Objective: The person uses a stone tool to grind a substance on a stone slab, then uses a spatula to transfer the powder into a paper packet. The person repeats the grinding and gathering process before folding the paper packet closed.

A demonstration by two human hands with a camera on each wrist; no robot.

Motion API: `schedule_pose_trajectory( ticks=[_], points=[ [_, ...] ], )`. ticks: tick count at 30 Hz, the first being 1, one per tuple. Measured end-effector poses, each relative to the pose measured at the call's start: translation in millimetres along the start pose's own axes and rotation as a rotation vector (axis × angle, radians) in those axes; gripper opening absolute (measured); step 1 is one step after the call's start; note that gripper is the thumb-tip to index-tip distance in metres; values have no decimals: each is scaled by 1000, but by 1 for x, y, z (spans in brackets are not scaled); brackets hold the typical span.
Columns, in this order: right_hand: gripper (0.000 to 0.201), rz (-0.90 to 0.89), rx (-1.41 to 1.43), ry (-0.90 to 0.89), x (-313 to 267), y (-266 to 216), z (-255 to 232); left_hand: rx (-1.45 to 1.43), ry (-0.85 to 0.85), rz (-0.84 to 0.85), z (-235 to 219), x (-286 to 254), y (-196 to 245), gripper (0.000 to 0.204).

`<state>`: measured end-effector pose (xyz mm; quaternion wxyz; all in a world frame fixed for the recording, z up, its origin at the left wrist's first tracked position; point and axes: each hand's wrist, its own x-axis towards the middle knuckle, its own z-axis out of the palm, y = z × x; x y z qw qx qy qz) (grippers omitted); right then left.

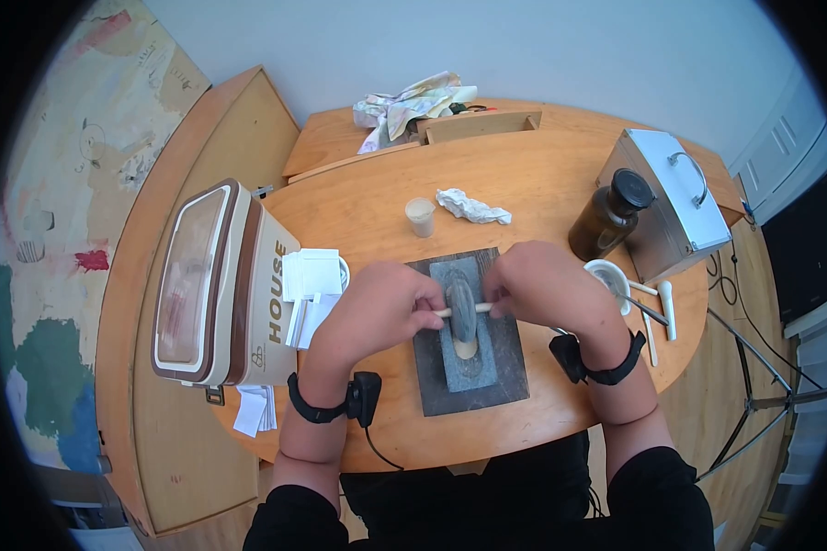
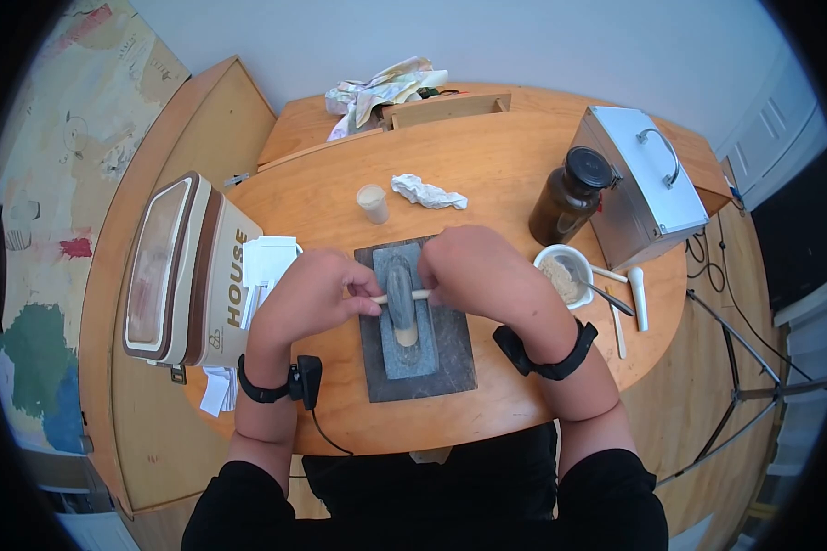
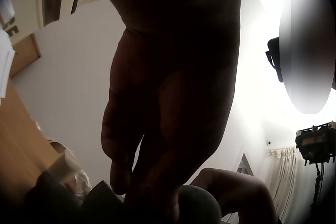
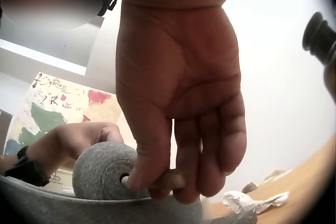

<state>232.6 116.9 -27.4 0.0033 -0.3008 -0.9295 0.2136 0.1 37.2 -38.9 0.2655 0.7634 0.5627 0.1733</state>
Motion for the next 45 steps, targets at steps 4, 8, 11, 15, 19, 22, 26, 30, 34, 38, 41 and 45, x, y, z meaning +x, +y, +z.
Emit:
schedule_pose_trajectory(
  ticks=[4,8,11,15,19,22,26,30,34,38,41,45],
  points=[
    [13,-10,45,-139,-6,-5,-3,79,-106,73,0,-7,10,18],
    [15,-98,1,-169,-7,-6,-1,95,-140,131,0,-10,12,19],
    [14,-84,-7,-94,-5,-2,2,114,-106,70,1,-7,9,17],
    [11,-14,-67,91,1,0,5,43,-15,-3,0,0,0,16],
    [9,8,-82,164,6,2,6,54,94,-11,-1,6,-9,15],
    [9,-9,-59,174,6,5,8,44,88,-3,0,5,-8,16],
    [10,-23,-38,103,1,-1,2,-20,-18,-17,0,1,-2,18],
    [13,-62,-23,-39,-4,-3,2,79,-73,25,2,-4,6,19],
    [14,-96,-9,-135,-7,-8,-3,36,-172,61,1,-7,11,21],
    [13,-116,5,-47,-3,1,4,92,-145,35,-1,-3,9,20],
    [11,-72,-14,33,1,1,2,14,-12,8,3,1,-3,18],
    [8,-34,-56,172,5,3,6,59,88,-1,1,5,-6,17]
  ],
)
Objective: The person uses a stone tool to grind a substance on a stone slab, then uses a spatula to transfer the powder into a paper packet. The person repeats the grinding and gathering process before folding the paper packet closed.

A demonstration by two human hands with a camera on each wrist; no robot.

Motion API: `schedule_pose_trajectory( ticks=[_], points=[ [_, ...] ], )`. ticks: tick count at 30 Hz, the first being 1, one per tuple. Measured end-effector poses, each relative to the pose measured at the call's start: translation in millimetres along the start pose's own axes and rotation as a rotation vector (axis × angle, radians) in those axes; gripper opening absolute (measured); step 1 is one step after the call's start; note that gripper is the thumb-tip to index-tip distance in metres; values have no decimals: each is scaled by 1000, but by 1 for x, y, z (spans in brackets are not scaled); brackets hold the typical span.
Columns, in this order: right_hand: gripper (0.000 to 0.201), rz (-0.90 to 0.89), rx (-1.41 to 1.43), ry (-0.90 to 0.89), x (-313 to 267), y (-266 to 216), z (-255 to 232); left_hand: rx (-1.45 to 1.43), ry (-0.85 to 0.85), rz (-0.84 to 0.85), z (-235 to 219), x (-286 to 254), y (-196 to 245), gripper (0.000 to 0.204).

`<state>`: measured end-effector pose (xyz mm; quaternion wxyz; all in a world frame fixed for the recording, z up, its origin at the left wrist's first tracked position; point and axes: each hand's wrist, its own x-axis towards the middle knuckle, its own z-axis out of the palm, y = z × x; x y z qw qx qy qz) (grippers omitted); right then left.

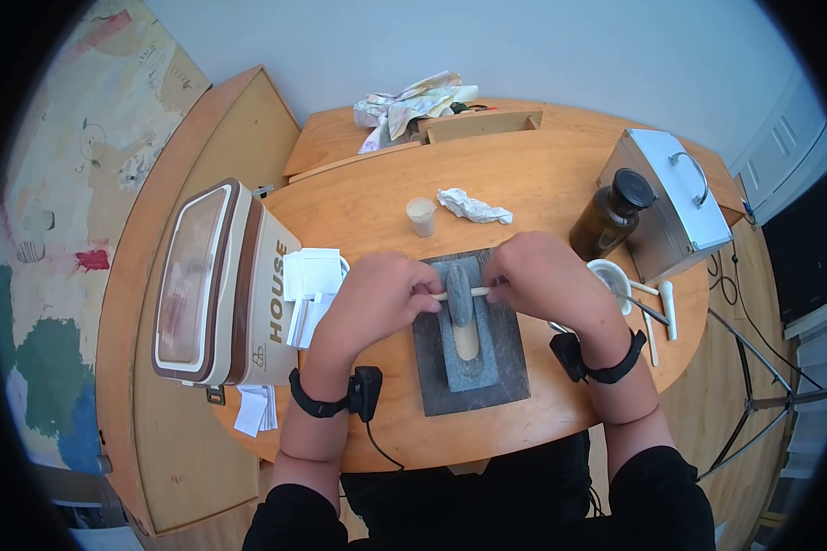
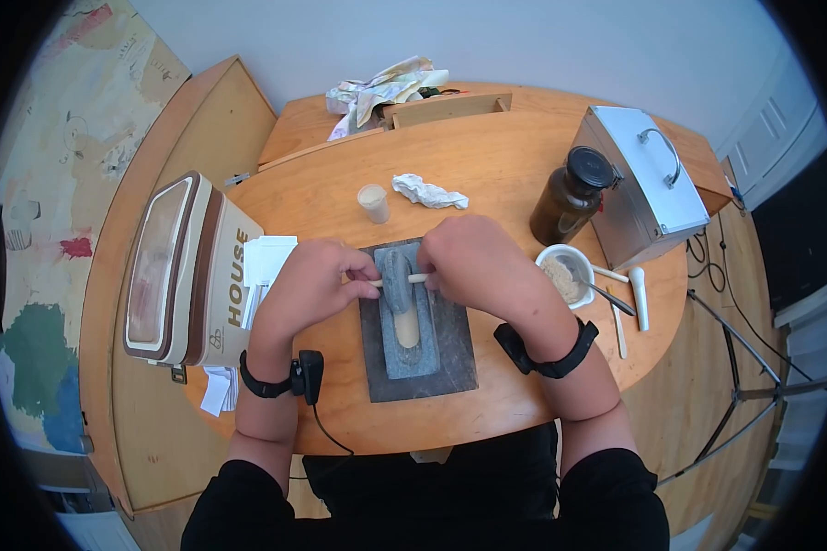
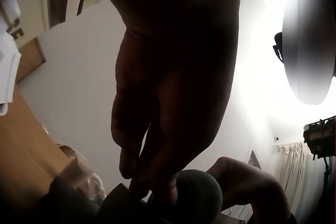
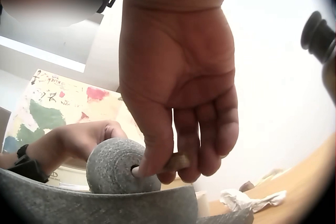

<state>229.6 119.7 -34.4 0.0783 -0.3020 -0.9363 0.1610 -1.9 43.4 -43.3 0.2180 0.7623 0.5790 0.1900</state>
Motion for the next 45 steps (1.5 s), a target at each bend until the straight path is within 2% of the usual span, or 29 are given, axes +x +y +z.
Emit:
schedule_pose_trajectory(
  ticks=[7,16,18,21,22,27,33,40,42,45],
  points=[
    [7,-2,-6,6,0,0,1,-3,-5,31,-1,1,-1,16],
    [12,-23,25,-156,-8,-7,-5,7,-160,83,-1,-7,9,19],
    [14,-50,40,-309,-9,-11,-8,7,-211,98,-2,-9,13,20],
    [13,-80,15,-332,-7,-10,-9,-14,-273,78,-3,-10,14,20],
    [13,-80,15,-332,-7,-9,-9,2,-250,77,-2,-9,10,19],
    [9,-53,29,-108,-5,-5,-2,5,-152,18,-2,-3,2,17],
    [9,8,-38,-12,0,-8,-1,-31,-16,-6,0,1,-8,13],
    [8,29,-33,8,-3,-10,-2,-25,-52,6,0,0,-2,15],
    [8,25,-51,-105,-4,-11,-3,-18,-75,16,0,-2,1,16],
    [9,-17,-6,-172,-8,-12,-4,19,-166,42,0,-5,5,17]
  ],
)
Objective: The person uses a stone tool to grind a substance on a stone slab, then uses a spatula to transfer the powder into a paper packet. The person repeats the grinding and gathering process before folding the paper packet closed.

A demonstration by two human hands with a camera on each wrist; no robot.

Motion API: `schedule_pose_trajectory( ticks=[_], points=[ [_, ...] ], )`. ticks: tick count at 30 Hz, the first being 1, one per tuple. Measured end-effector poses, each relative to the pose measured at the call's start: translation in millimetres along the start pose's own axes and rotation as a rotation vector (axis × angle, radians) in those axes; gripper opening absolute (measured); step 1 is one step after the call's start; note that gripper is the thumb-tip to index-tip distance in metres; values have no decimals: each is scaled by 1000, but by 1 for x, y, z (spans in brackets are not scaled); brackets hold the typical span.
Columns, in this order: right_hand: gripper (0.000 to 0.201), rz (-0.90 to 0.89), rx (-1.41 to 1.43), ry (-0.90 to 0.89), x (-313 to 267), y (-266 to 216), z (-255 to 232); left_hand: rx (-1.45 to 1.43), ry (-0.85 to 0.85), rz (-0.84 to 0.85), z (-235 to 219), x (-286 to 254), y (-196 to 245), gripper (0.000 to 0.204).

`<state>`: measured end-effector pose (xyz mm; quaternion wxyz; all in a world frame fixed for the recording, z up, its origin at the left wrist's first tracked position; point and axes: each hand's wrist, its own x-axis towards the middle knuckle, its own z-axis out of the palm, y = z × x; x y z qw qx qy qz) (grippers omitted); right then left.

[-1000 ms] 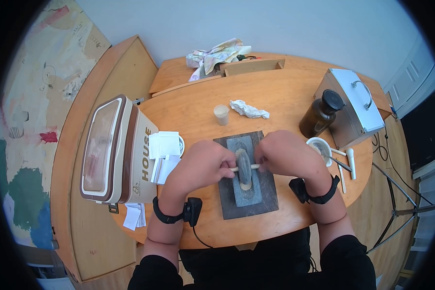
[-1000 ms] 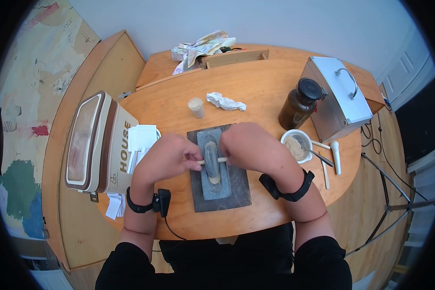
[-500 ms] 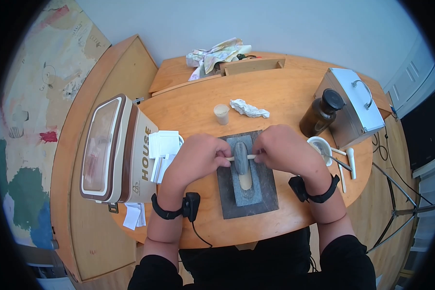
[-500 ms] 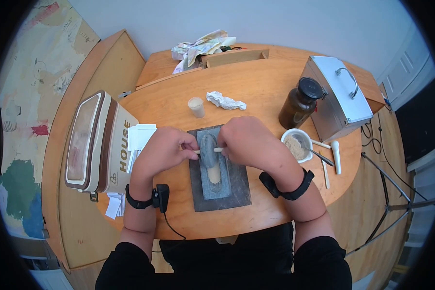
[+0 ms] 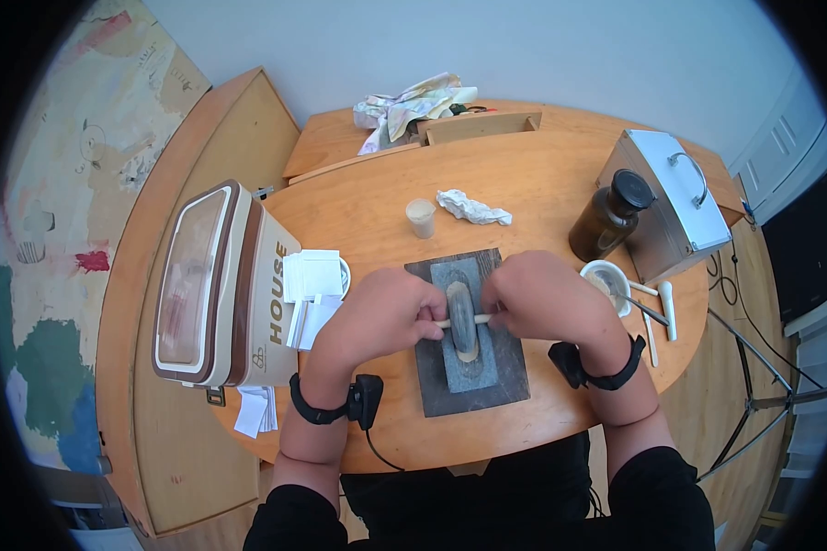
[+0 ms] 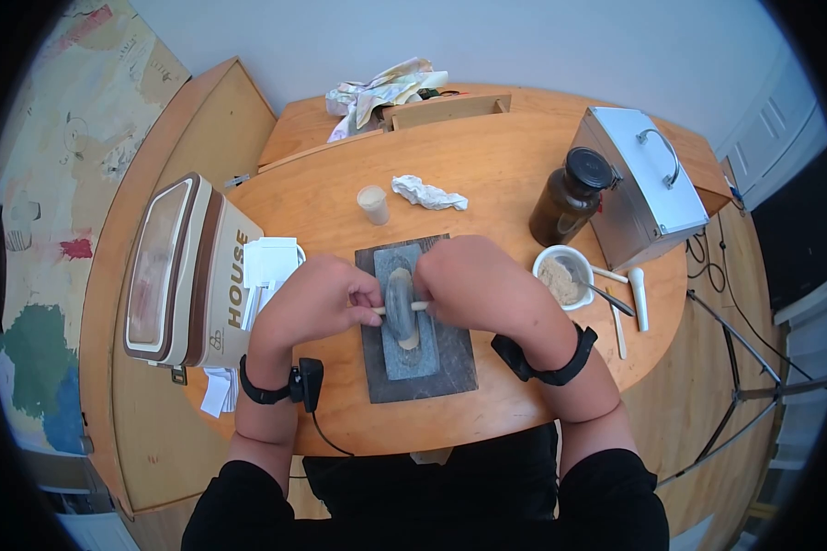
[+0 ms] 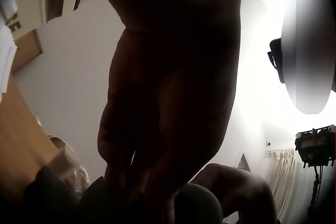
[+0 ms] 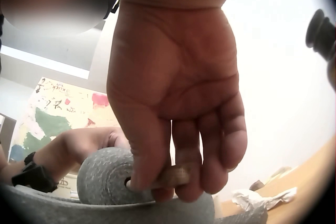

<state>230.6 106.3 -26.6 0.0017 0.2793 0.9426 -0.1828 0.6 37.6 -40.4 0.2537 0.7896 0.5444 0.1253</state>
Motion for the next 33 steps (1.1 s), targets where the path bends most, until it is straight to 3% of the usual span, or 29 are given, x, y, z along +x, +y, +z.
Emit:
schedule_pose_trajectory(
  ticks=[7,10,12,14,22,33],
  points=[
    [9,-62,-62,-92,-1,-2,-3,-48,-103,1,-1,-4,4,18],
    [8,-35,-13,-50,1,3,2,-10,-39,-12,-1,-2,4,17],
    [8,-39,-48,117,4,7,8,30,18,-20,0,0,1,15],
    [8,-22,-64,144,7,5,7,-39,107,-35,1,2,-5,13],
    [7,15,-68,211,8,5,6,-31,130,-44,0,5,-6,12],
    [9,-36,-56,-161,-4,-5,-2,-63,-97,51,-1,-8,11,20]
  ],
)
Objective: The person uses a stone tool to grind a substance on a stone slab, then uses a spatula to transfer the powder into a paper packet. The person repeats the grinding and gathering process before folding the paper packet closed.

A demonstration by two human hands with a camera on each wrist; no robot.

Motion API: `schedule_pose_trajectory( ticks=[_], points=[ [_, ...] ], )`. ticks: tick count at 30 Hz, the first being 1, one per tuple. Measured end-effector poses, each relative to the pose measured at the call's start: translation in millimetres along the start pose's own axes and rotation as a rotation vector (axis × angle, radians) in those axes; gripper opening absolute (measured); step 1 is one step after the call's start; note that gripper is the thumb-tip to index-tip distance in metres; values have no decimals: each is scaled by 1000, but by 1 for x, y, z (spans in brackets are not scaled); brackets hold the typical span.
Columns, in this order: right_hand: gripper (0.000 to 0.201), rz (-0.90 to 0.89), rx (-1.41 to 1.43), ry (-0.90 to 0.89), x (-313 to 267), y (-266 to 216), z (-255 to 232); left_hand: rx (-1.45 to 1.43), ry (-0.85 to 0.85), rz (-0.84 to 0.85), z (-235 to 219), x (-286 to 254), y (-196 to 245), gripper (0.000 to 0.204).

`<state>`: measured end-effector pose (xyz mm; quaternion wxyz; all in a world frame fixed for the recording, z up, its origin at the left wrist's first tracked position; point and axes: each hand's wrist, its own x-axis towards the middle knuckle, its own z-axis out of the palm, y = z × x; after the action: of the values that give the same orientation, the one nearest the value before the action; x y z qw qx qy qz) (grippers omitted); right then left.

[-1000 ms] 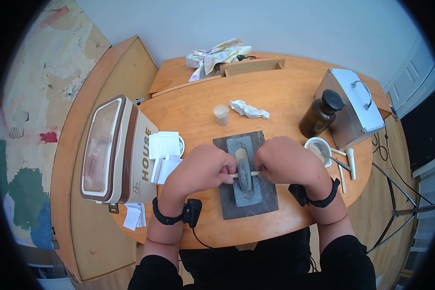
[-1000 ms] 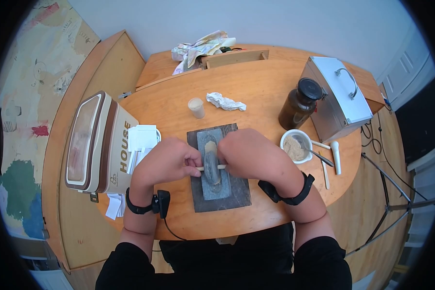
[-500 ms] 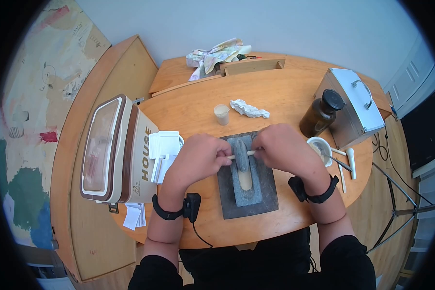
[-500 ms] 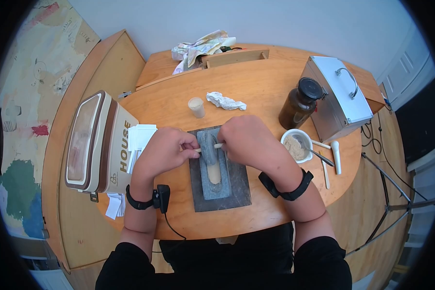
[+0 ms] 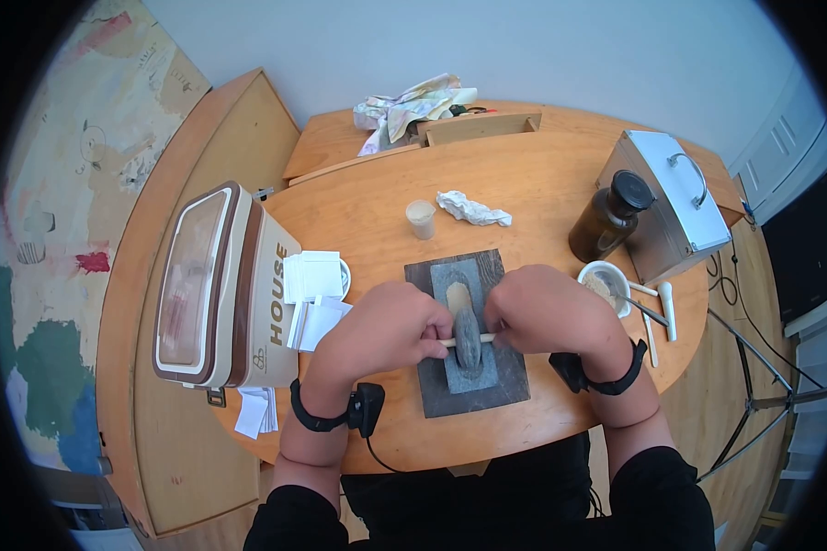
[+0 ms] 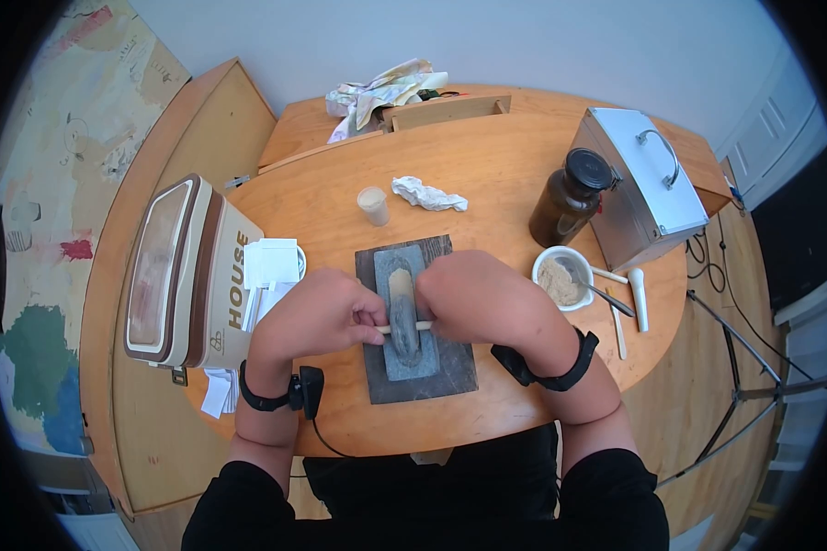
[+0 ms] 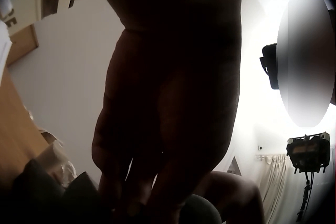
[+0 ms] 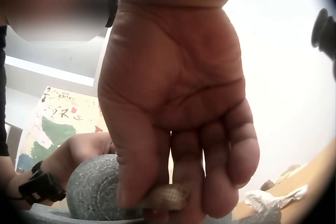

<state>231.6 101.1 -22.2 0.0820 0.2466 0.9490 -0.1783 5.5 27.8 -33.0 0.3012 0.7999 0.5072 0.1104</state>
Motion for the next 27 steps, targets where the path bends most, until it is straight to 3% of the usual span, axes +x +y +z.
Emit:
schedule_pose_trajectory(
  ticks=[4,7,9,12,15,22,27],
  points=[
    [9,-31,19,-17,0,2,-1,44,-19,23,-2,0,3,20],
    [8,-14,-7,66,5,6,5,66,24,4,-1,3,-3,19],
    [7,38,4,239,9,9,7,85,57,-16,0,6,-9,18],
    [6,101,-35,302,14,10,5,24,206,-57,2,9,-16,16],
    [6,83,-6,376,15,12,6,162,337,-47,0,11,-18,15],
    [8,83,37,306,8,8,4,81,195,-44,0,8,-11,16],
    [10,-18,2,12,2,1,-1,71,46,11,0,1,1,19]
  ],
)
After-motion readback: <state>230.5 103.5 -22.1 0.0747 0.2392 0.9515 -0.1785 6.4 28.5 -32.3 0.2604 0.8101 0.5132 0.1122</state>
